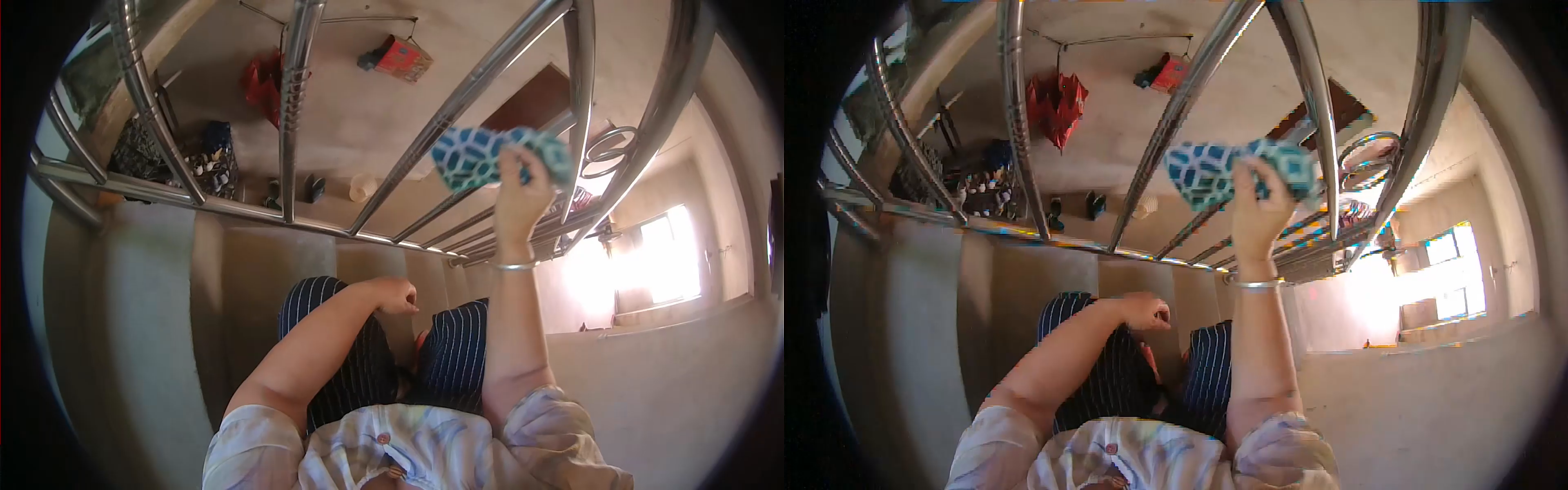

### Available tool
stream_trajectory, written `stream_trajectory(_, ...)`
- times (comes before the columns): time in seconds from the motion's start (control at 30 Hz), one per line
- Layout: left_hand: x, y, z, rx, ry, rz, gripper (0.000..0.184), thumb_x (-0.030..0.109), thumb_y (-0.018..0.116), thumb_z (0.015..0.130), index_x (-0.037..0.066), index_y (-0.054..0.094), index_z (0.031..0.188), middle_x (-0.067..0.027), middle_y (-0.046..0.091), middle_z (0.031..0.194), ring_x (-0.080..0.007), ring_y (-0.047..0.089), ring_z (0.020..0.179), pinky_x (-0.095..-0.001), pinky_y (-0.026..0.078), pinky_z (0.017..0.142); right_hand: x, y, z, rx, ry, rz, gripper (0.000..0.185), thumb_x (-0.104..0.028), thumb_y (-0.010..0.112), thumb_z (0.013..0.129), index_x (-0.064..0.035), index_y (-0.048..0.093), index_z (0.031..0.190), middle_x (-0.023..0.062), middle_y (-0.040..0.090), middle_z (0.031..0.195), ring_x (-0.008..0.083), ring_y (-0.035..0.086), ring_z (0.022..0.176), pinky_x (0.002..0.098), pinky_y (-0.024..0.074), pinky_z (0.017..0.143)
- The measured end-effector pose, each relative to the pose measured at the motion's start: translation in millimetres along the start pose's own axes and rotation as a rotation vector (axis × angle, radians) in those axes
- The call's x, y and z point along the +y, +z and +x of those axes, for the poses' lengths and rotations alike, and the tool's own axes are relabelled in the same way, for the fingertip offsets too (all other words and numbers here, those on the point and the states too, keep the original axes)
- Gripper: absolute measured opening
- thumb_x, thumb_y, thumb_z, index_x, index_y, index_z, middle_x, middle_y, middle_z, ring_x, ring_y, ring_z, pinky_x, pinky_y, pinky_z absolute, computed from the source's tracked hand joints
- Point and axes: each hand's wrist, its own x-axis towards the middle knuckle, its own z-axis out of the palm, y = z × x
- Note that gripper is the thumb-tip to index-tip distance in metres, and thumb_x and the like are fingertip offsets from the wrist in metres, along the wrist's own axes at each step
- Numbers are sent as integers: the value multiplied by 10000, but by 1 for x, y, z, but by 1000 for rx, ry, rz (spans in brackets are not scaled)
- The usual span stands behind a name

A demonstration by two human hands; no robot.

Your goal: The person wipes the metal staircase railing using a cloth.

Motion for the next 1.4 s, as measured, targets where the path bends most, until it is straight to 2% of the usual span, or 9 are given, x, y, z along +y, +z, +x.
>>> stream_trajectory(0.27,-8,1,1,-10,38,-45,367,343,537,756,65,557,994,-125,575,976,-276,532,920,-362,402,793,23,20,-20,38,-363,-269,91,-114,572,759,-33,601,789,92,605,779,213,564,702,288,423,672)
stream_trajectory(0.4,-2,-1,-3,-18,36,-48,362,334,541,754,64,557,995,-125,574,982,-274,532,920,-361,403,792,66,36,-87,-121,-21,-214,132,-160,542,774,-45,606,784,114,602,807,283,555,755,354,410,721)
stream_trajectory(0.63,-5,4,5,-14,-23,-53,330,324,565,728,68,596,934,-138,588,923,-268,551,867,-351,418,747,158,42,-166,-466,-261,-724,242,-283,517,794,-63,608,832,158,590,803,287,568,769,351,423,705)
stream_trajectory(0.7,-11,6,5,28,-27,-60,333,347,575,712,69,617,890,-144,596,885,-261,564,830,-353,428,715,147,45,-171,-752,286,-692,236,-262,508,779,-66,604,869,163,578,898,345,515,870,408,378,810)
stream_trajectory(0.73,-15,8,7,28,-16,-66,330,343,573,714,72,617,898,-143,597,885,-259,565,828,-352,428,718,139,46,-170,-750,278,-687,236,-262,508,779,-66,604,869,163,578,898,345,515,870,408,378,810)
stream_trajectory(0.83,-10,3,3,30,-2,-46,318,309,565,725,66,601,927,-130,599,892,-256,562,836,-345,425,730,101,43,-153,-772,470,-382,232,-261,525,775,-70,604,879,150,586,901,293,552,846,367,414,760)
stream_trajectory(0.97,-10,4,6,23,12,-94,310,284,555,738,55,579,946,-112,599,905,-258,556,859,-341,422,744,16,33,-67,-388,106,106,240,-147,599,734,-37,576,946,66,594,906,121,533,819,258,422,732)
stream_trajectory(1.13,-5,0,2,41,1,-28,328,318,553,747,58,577,945,-108,596,923,-256,554,878,-344,421,756,-118,3,15,-168,-123,950,495,0,572,733,-24,341,1170,94,462,1077,194,490,959,320,434,803)
stream_trajectory(1.4,-9,5,-2,125,29,-64,314,329,564,735,52,602,878,-148,594,880,-273,559,842,-362,425,731,-122,44,28,-83,-338,648,503,1,622,720,10,341,1137,78,511,948,120,510,841,222,420,769)
